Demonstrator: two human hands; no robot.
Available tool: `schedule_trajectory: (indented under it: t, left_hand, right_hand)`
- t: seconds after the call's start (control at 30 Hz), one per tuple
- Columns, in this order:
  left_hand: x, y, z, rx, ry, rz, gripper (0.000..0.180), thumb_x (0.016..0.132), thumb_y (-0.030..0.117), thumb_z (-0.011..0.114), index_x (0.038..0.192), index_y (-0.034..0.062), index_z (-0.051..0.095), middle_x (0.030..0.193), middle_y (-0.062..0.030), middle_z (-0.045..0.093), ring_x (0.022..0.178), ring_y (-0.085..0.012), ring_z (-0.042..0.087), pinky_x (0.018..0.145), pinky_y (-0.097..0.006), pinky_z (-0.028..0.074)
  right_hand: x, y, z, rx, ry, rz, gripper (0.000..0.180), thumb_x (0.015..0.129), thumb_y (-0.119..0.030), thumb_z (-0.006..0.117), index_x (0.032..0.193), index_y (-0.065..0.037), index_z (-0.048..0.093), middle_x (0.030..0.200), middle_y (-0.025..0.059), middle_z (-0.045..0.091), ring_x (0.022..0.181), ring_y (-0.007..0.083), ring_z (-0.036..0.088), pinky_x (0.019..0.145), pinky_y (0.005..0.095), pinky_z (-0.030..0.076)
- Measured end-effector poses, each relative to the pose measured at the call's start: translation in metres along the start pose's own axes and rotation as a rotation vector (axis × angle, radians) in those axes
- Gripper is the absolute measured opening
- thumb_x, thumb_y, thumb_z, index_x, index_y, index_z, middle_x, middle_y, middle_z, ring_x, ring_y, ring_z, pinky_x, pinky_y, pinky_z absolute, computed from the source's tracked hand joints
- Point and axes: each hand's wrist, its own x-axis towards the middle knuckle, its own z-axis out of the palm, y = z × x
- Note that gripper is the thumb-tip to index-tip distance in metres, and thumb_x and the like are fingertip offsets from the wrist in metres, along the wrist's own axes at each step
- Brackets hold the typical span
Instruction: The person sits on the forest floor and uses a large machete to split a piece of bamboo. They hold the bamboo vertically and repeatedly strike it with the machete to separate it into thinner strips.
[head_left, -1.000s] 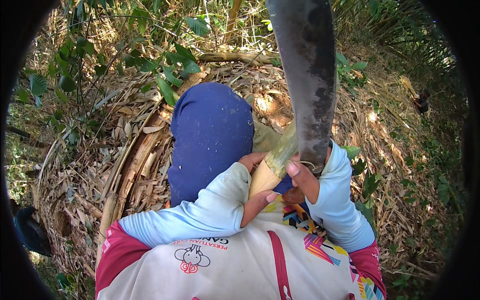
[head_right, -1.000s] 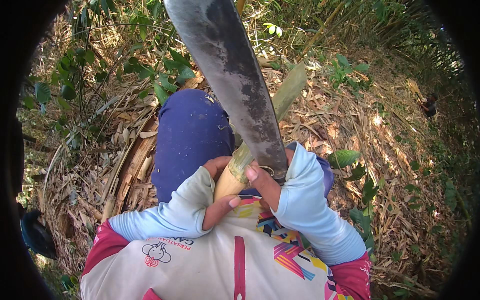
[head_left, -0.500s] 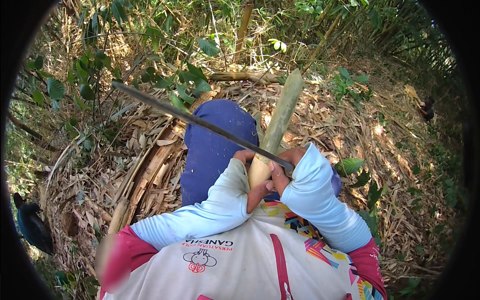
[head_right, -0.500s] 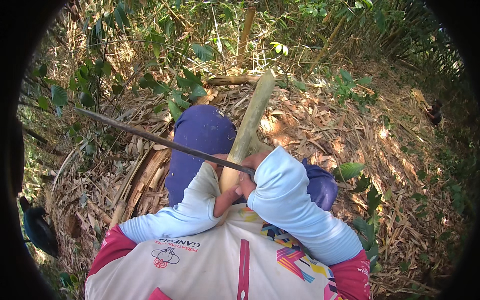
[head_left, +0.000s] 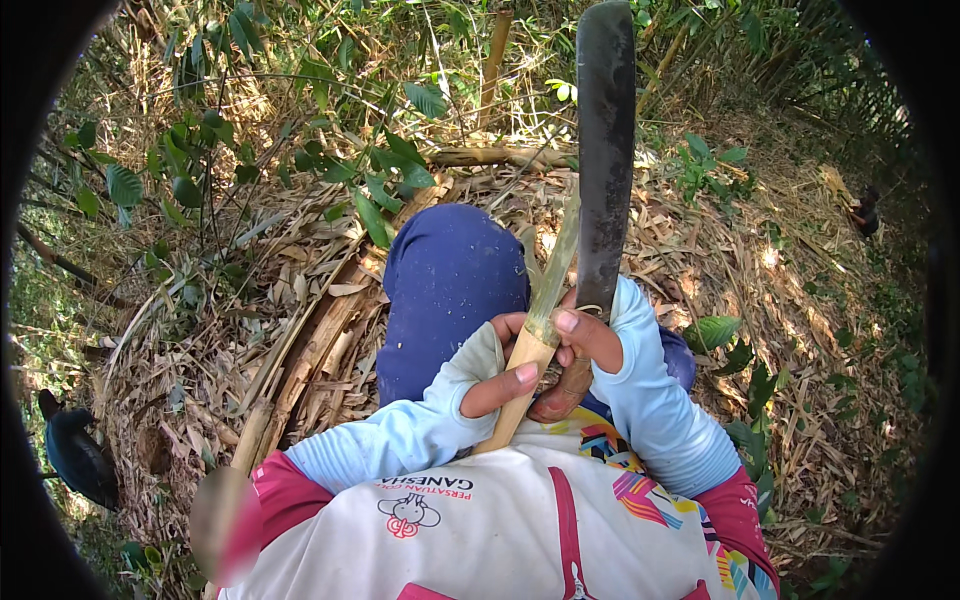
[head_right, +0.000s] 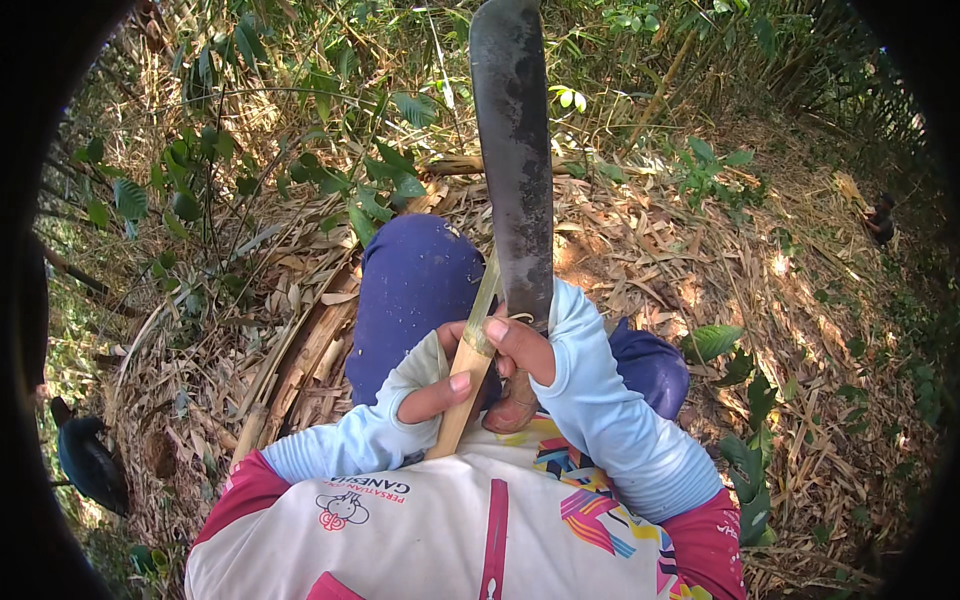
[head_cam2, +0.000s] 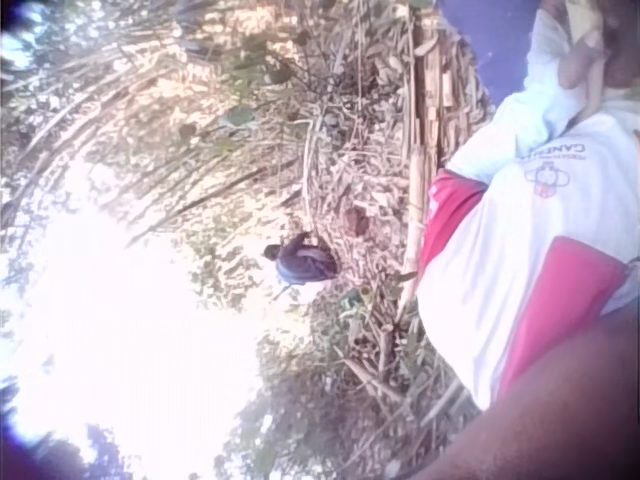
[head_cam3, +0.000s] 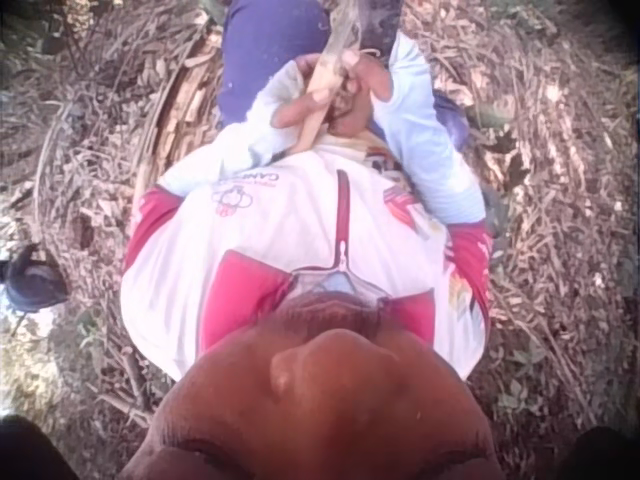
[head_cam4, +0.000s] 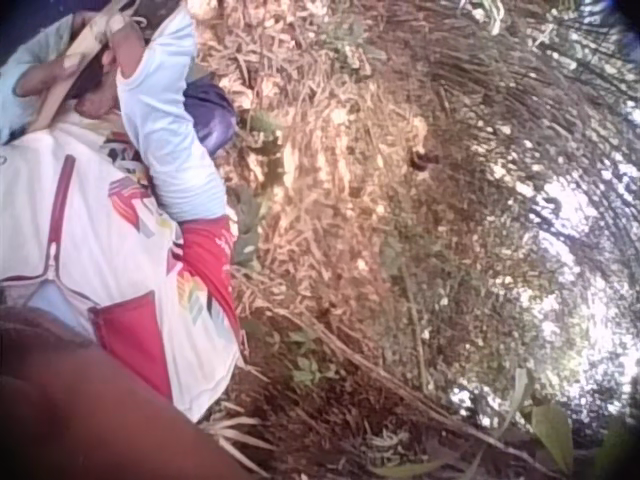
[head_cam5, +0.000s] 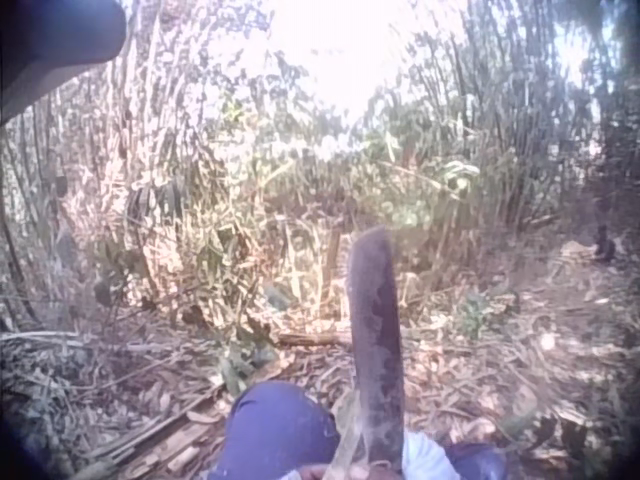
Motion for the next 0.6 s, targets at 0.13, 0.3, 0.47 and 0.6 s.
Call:
schedule_trajectory:
  t: [0.13,0.3,0.47,0.6]
  left_hand:
    - [0.004,-0.013,-0.016,-0.180,-0.167,-0.035,0.051,0.088,0.024,0.068,0.123,0.0005,0.040,0.103,-0.0093,0.054,0.082,-0.0168,0.055,0.077,-0.032,0.047]
    - [-0.004,-0.005,0.000,0.080,0.107,0.028,0.060,0.087,0.031,0.070,0.130,0.0000,0.040,0.114,-0.0100,0.054,0.101,-0.0182,0.054,0.093,-0.034,0.044]
    - [-0.008,0.004,0.001,0.307,0.207,-0.015,0.071,0.086,0.034,0.071,0.137,-0.0008,0.036,0.119,-0.0092,0.054,0.112,-0.0167,0.050,0.101,-0.032,0.038]
    - [-0.004,0.011,0.005,0.450,0.168,-0.005,0.075,0.086,0.036,0.071,0.140,-0.0018,0.036,0.131,-0.0137,0.052,0.125,-0.0197,0.048,0.108,-0.035,0.037]
  right_hand:
    - [0.002,-0.001,0.006,0.078,0.006,-0.021,0.023,0.089,-0.022,0.070,0.086,-0.003,0.059,0.072,0.0061,0.063,0.056,0.0106,0.058,0.051,0.0245,0.047]
    - [-0.007,-0.005,-0.001,-0.088,0.135,-0.105,0.026,0.087,-0.025,0.073,0.089,-0.003,0.058,0.072,0.0035,0.061,0.058,0.0097,0.058,0.052,0.0235,0.047]
    - [-0.042,-0.034,-0.033,-0.556,0.187,-0.153,0.031,0.083,-0.012,0.072,0.112,-0.003,0.063,0.087,0.0021,0.060,0.071,0.0080,0.058,0.063,0.0256,0.049]
    - [-0.048,-0.057,-0.041,-1.102,-0.071,-0.511,0.051,0.069,-0.001,0.072,0.119,-0.010,0.065,0.082,0.0096,0.061,0.064,0.0236,0.061,0.056,0.0338,0.049]
